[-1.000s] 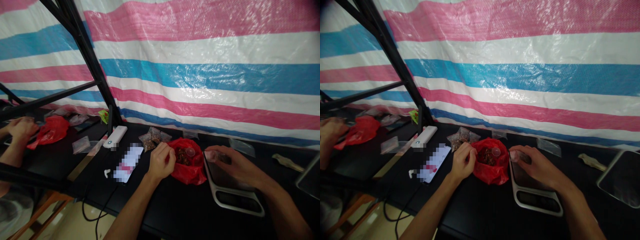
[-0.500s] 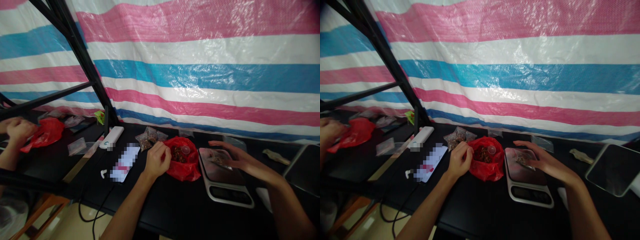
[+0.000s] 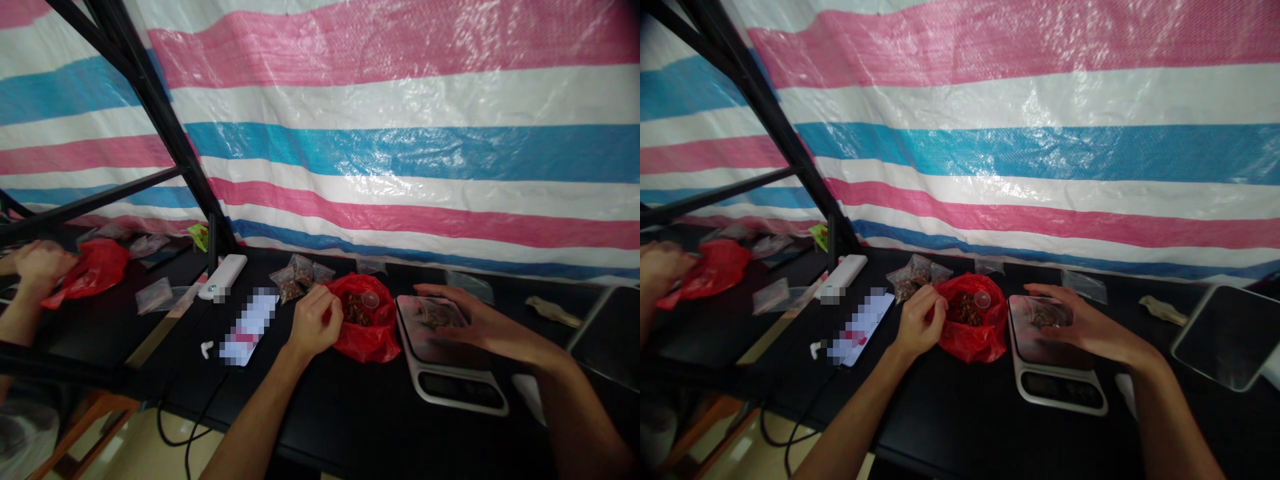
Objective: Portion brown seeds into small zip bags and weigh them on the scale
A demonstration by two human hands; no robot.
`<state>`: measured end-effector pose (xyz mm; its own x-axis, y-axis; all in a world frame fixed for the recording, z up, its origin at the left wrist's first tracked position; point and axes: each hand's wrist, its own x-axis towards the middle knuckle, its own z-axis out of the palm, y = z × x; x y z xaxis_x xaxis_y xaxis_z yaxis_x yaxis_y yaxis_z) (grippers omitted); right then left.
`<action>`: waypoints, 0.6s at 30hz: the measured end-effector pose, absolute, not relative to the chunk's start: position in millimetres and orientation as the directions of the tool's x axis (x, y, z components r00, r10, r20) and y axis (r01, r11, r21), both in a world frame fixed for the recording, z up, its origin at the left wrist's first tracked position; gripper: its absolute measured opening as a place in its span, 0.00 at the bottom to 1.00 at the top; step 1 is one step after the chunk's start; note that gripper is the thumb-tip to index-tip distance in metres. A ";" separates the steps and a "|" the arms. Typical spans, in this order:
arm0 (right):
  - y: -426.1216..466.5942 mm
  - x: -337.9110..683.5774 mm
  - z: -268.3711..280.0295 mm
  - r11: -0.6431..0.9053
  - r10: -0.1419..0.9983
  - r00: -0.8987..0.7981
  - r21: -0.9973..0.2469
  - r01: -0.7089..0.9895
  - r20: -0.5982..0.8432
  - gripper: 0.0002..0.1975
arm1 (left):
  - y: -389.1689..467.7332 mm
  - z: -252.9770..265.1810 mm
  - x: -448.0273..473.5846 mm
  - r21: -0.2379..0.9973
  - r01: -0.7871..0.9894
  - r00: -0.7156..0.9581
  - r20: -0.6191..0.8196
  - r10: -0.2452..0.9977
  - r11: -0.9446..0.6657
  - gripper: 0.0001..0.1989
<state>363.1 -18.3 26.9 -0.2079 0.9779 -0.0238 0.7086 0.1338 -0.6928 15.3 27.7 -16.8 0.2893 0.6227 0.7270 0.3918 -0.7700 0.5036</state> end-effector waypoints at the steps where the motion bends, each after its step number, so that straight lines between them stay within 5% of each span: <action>1: -18.0 362.1 26.6 0.135 0.977 -0.210 -0.696 0.706 -0.023 0.40 | 27.7 -16.9 15.4 0.502 0.391 0.293 0.727 0.621 -0.771 0.13; 12: -11.3 367.2 12.1 0.156 0.976 -0.219 -0.656 0.739 -0.015 0.35 | 27.7 -15.7 14.8 0.497 0.405 0.278 0.732 0.621 -0.767 0.14; 18: -1.9 321.7 18.9 0.170 0.979 0.019 -0.854 0.492 0.205 0.26 | 21.5 -10.9 19.4 0.553 0.347 0.399 0.644 0.652 -0.758 0.04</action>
<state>321.7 -1.9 18.9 0.0185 0.9786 0.2051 0.4925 0.1696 -0.8536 19.4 21.5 -10.9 0.3988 0.6525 0.6444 0.3470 -0.7578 0.5526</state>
